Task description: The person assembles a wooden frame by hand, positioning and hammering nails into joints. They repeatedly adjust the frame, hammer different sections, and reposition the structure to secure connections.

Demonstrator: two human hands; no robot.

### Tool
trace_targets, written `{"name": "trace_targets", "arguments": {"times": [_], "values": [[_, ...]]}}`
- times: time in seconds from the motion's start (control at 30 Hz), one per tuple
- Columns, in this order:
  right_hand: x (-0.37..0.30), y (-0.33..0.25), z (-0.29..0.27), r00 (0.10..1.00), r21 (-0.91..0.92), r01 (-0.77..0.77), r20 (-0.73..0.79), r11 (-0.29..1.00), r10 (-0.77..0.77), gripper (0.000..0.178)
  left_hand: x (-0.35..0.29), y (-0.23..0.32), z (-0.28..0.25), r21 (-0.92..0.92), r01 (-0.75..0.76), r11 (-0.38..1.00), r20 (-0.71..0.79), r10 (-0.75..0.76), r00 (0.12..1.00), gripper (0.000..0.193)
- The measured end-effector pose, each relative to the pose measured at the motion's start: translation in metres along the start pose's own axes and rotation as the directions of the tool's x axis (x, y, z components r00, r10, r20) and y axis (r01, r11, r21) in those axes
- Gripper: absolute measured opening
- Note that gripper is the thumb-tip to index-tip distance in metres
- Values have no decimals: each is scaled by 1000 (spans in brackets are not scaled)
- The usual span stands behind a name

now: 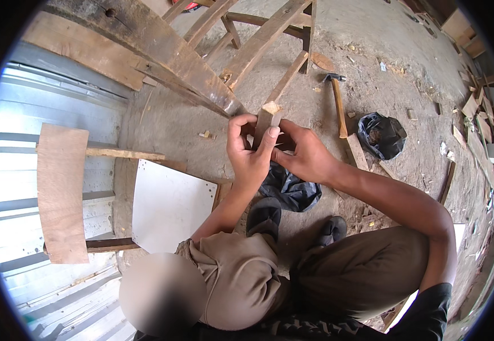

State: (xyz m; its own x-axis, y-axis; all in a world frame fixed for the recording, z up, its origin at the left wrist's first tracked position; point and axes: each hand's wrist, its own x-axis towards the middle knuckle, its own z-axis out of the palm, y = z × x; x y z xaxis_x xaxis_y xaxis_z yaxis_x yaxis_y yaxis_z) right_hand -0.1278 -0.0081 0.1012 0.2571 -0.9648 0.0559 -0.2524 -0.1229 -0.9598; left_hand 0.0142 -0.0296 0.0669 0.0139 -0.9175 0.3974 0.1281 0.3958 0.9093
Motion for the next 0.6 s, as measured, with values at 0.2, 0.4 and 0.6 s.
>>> {"name": "trace_targets", "arguments": {"times": [0.2,0.4,0.6], "values": [[29,-4,-3,983,260,59,-183,964,-11,37,17,6,-23,2,-156,988,-157,154,975,28],[55,-7,-10,1000,186,12,-8,983,-10,38,31,-24,-43,-107,38,994,13,-36,999,51],[60,1,-2,999,220,28,-46,975,-18,34,36,-34,-48,-137,167,976,257,-128,958,60]]}}
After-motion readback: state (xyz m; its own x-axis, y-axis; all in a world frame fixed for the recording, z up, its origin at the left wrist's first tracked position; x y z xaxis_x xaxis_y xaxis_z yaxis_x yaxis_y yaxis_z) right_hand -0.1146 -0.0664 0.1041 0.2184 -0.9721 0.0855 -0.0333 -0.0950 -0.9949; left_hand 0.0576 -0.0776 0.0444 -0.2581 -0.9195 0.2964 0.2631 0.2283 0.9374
